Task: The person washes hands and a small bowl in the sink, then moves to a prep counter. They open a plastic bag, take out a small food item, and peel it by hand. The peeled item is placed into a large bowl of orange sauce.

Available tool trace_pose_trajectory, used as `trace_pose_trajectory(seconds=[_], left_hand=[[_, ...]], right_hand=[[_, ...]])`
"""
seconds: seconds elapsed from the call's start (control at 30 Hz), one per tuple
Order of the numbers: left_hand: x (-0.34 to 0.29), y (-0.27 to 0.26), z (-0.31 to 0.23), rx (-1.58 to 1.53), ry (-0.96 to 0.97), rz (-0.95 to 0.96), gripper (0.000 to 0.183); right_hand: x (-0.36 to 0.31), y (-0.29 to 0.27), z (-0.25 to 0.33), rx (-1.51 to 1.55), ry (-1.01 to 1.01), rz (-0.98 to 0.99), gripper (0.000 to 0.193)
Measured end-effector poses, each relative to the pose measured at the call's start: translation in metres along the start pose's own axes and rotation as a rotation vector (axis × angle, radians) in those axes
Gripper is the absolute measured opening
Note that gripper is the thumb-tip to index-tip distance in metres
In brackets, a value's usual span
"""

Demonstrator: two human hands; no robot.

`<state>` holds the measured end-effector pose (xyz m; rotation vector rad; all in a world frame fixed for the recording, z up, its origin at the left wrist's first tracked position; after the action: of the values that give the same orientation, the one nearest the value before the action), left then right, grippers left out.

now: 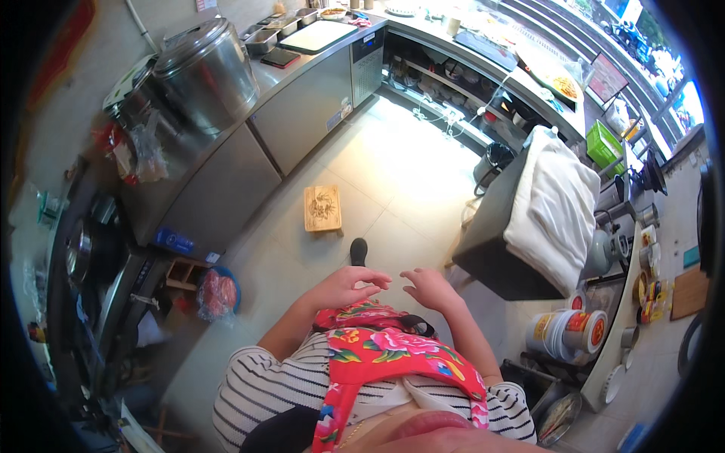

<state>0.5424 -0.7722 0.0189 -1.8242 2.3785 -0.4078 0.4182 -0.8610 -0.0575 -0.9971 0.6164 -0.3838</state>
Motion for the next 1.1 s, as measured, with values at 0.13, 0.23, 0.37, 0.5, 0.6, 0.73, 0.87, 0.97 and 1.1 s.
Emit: trace_pose_trajectory(seconds=[0.13, 0.23, 0.37, 0.5, 0.6, 0.73, 0.87, 0.97, 1.1], left_hand=[[0.059, -0.079, 0.028, 0.197, 0.103, -0.127, 0.027], [0.101, -0.100, 0.050, 0.480, 0.043, 0.101, 0.025], [0.187, -0.182, 0.041, 0.582, 0.206, 0.056, 0.024], [0.235, -0.201, 0.027, 0.629, 0.368, 0.113, 0.023], [0.258, -0.198, 0.031, 0.519, 0.447, 0.184, 0.023], [0.320, -0.252, 0.065, 0.586, 0.319, 0.191, 0.023], [0.356, -0.328, 0.067, 0.636, 0.276, 0.035, 0.021], [0.379, -0.370, 0.073, 0.765, 0.132, 0.015, 0.020], [0.436, -0.407, 0.072, 0.744, 0.154, -0.052, 0.023]], right_hand=[[0.059, -0.062, -0.024, 0.100, 0.055, -0.050, 0.034], [0.080, -0.102, -0.052, 0.124, 0.154, -0.037, 0.033], [0.132, -0.189, -0.092, 0.384, 0.214, -0.104, 0.032], [0.140, -0.239, -0.124, 1.177, 0.125, -0.152, 0.035], [0.155, -0.241, -0.151, 1.703, -0.179, -0.112, 0.034], [0.235, -0.161, -0.275, 0.677, 0.692, 0.074, 0.037], [0.309, -0.141, -0.324, 0.074, 0.588, 0.296, 0.043], [0.370, -0.189, -0.327, 0.232, 0.453, 0.127, 0.041], [0.464, -0.292, -0.320, -0.068, 0.344, -0.041, 0.036]])
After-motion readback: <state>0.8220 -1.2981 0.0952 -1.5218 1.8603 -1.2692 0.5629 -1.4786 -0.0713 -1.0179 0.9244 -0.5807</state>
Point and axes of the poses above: each hand's wrist, its own x-axis towards the middle knuckle, its own y-axis out of the palm, z = x × y, the point moved 9 cm from there along x, towards the middle knuckle, and after that the axes turned 9 degrees about y, right-handed, at the moved point
